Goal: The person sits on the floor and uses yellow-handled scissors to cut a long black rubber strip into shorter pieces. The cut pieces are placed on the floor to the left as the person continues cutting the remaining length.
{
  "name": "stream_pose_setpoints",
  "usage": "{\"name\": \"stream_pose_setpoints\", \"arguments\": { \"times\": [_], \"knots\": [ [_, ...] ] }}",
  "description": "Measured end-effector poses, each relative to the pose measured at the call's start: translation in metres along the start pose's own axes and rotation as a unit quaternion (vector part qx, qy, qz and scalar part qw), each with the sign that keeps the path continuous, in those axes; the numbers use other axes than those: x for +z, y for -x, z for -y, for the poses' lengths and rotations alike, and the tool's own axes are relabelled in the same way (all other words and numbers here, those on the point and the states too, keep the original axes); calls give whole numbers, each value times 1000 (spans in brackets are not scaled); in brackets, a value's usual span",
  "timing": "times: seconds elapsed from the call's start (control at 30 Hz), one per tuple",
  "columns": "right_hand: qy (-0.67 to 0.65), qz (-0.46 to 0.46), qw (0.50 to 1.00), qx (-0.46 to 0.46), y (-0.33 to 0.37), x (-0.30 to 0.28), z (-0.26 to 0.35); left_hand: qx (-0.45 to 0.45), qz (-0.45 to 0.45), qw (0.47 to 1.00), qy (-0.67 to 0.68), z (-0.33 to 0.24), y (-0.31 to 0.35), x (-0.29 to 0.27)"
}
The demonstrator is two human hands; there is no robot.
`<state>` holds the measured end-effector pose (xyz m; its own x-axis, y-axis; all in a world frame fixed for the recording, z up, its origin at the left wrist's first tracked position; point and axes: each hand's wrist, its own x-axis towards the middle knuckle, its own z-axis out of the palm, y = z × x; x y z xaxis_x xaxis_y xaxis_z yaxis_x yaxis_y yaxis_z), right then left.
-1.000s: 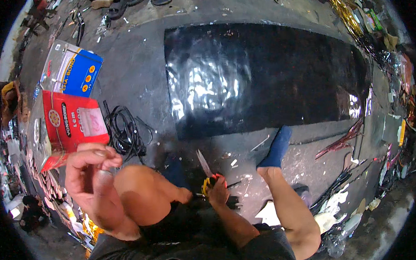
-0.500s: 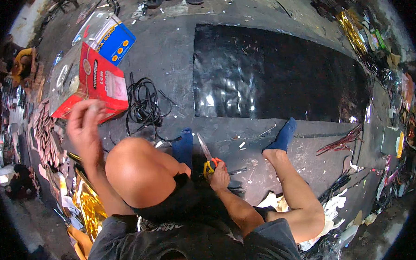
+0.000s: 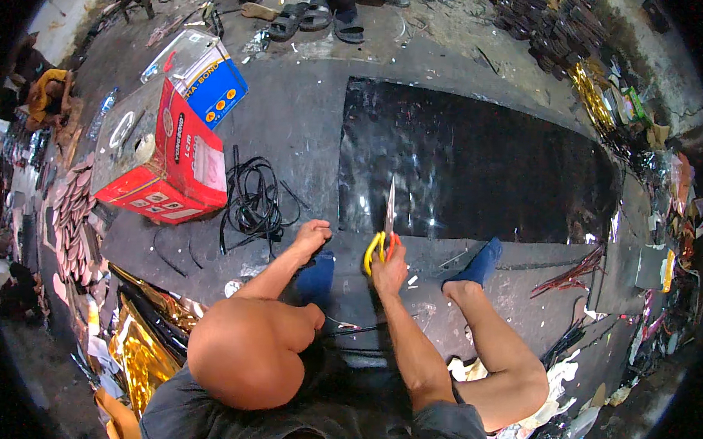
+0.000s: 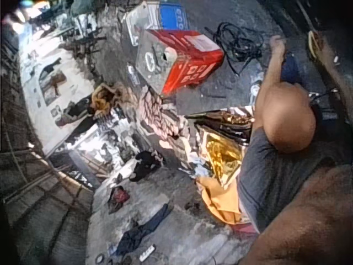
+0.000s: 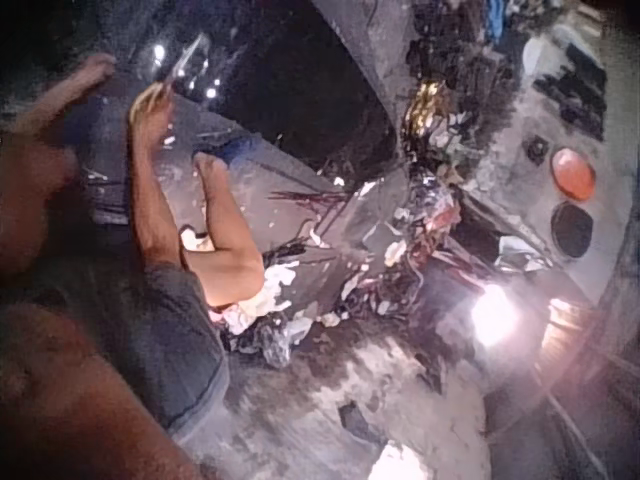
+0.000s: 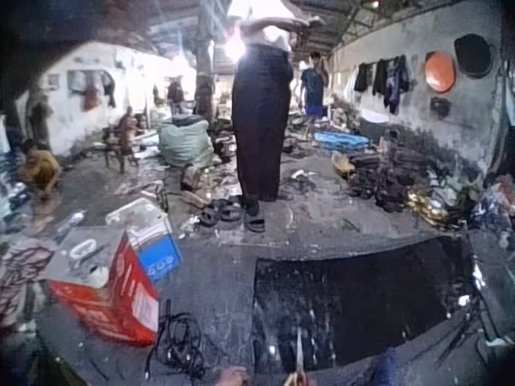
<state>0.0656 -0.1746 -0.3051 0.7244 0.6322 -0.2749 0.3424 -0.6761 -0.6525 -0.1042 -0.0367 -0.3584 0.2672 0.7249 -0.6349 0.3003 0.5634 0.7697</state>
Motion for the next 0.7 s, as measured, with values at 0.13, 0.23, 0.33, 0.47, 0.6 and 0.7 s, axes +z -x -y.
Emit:
{"name": "stream_pose_setpoints", "arguments": {
  "times": [0.13, 0.23, 0.33, 0.47, 0.6, 0.7],
  "knots": [
    [-35, 4, 999, -18, -43, 36, 66, 27, -37, 995, 85, 27, -25, 13],
    [-67, 9, 997, -40, -69, 66, 98, 36, -43, 995, 85, 32, -29, 42],
    [-82, 89, 989, -82, -82, 96, 139, 51, -31, 980, 190, 35, -33, 41],
    [-87, 70, 988, -106, -86, 103, 142, 24, -24, 970, 243, 10, -36, 48],
    [-191, 103, 975, -39, -55, 61, 116, 142, -87, 978, -127, 17, -31, 36],
    [-183, 138, 973, 29, -31, 24, 81, 51, -76, 996, -22, 29, -44, 35]
  ]
}}
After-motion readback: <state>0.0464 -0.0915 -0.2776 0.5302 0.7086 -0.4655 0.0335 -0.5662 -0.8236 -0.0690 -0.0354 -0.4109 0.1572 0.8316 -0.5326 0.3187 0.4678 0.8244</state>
